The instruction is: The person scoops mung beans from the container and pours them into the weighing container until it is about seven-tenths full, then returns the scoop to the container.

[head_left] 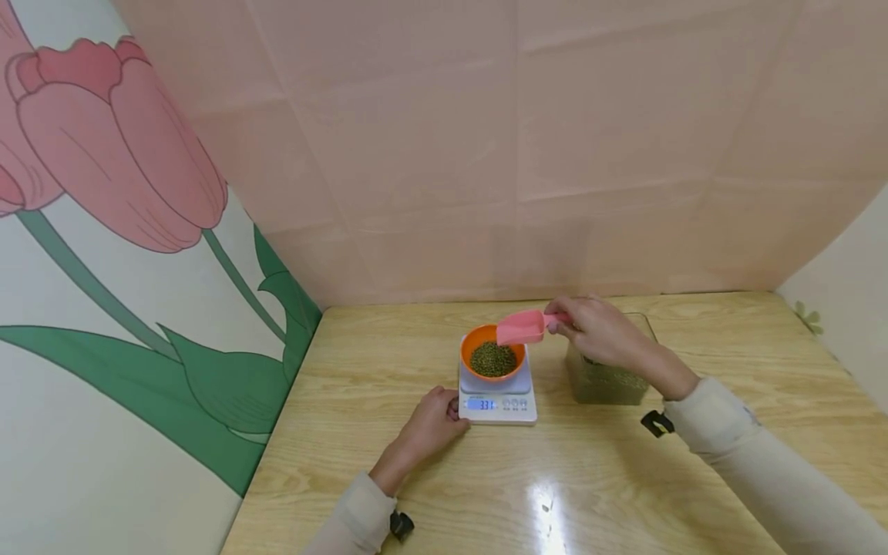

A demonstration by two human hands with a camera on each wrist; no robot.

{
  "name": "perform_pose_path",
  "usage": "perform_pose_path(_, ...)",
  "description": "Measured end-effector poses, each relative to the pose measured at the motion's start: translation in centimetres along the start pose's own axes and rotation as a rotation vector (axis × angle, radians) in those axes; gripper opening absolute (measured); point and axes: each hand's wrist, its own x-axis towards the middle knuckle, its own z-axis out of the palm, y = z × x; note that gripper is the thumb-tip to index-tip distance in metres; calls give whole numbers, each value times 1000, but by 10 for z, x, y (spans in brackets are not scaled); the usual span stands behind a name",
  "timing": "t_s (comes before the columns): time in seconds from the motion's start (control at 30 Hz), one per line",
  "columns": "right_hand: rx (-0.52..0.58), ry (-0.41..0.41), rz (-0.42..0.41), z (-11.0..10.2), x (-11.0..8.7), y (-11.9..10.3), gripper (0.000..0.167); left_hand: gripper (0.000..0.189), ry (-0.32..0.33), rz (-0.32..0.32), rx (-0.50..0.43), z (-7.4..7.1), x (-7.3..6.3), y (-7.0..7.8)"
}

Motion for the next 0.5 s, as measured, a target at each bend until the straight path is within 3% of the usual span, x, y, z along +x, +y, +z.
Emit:
perform_pose_path(0.17,34,-6,11,-5,-5,-2,20,20,0,-5,0,1,0,0)
perform_pose_path(0.5,-29,-17,15,-16,-10,-3,27,20,1,-13,-6,1,0,1)
